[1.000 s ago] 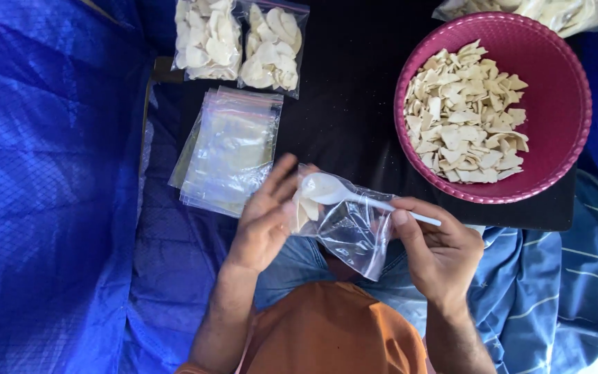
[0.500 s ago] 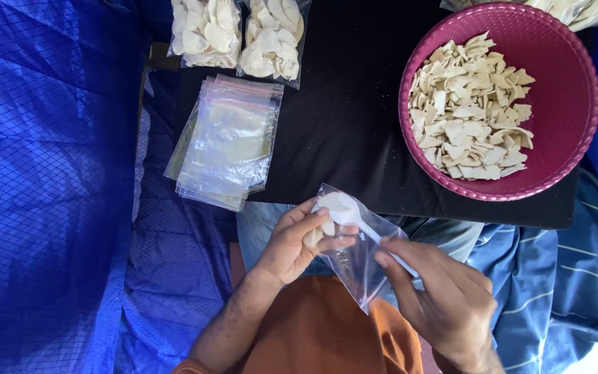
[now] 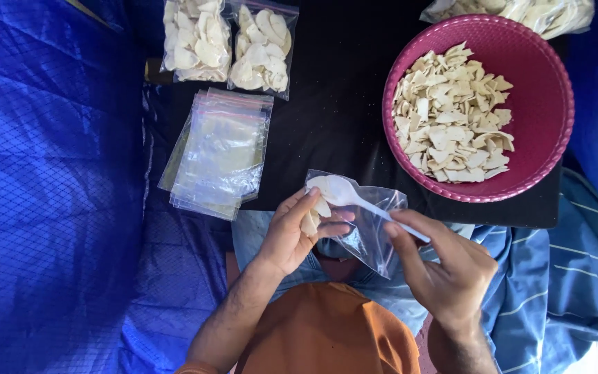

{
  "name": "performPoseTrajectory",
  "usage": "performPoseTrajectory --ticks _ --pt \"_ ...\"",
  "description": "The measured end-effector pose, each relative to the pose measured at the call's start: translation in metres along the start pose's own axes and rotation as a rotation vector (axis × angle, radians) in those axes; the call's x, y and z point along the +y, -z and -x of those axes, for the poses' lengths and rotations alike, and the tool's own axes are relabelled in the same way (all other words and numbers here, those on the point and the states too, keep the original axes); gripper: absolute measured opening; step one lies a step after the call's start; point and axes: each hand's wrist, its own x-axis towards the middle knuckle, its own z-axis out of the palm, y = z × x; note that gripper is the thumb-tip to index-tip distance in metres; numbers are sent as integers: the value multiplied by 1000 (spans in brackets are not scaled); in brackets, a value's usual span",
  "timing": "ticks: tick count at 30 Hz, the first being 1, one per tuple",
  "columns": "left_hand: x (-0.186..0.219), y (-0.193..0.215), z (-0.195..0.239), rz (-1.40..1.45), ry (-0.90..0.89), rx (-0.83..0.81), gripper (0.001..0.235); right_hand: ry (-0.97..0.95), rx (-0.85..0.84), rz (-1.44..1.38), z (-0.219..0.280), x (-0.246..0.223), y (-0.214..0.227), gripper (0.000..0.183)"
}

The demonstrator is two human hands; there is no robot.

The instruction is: Bagging dried food flakes from a bowl into small plastic bags using a spoon.

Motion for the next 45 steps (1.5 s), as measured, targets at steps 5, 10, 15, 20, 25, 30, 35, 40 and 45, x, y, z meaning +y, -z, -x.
performPoseTrajectory --ticks 5,10,15,20,25,30,35,40,45 --pt "4 3 -18 -2 -36 103 33 -60 54 -38 3 -3 13 22" --pt "13 -12 -36 57 -113 72 33 -57 85 -88 -13 4 13 21" --pt "6 -14 -65 -131 -158 174 45 -165 23 -245 -26 24 -10 19" --pt "17 -21 -65 -702 -736 119 85 63 185 -295 -50 35 -23 13" --pt "41 -55 -53 -1237 -1082 7 98 294 174 -260 -72 43 -22 12" --pt "45 -76 -63 -1452 -1358 -121 72 539 -35 -262 -94 36 -13 21" --pt "46 -81 -67 -1497 -1565 34 23 675 -88 -175 -106 53 -17 27" --pt "47 -81 -68 -1502 -1627 82 16 662 -85 -157 -105 62 -25 27" --pt "47 -86 -67 -1502 -1563 148 9 500 -172 -423 -106 72 -2 11"
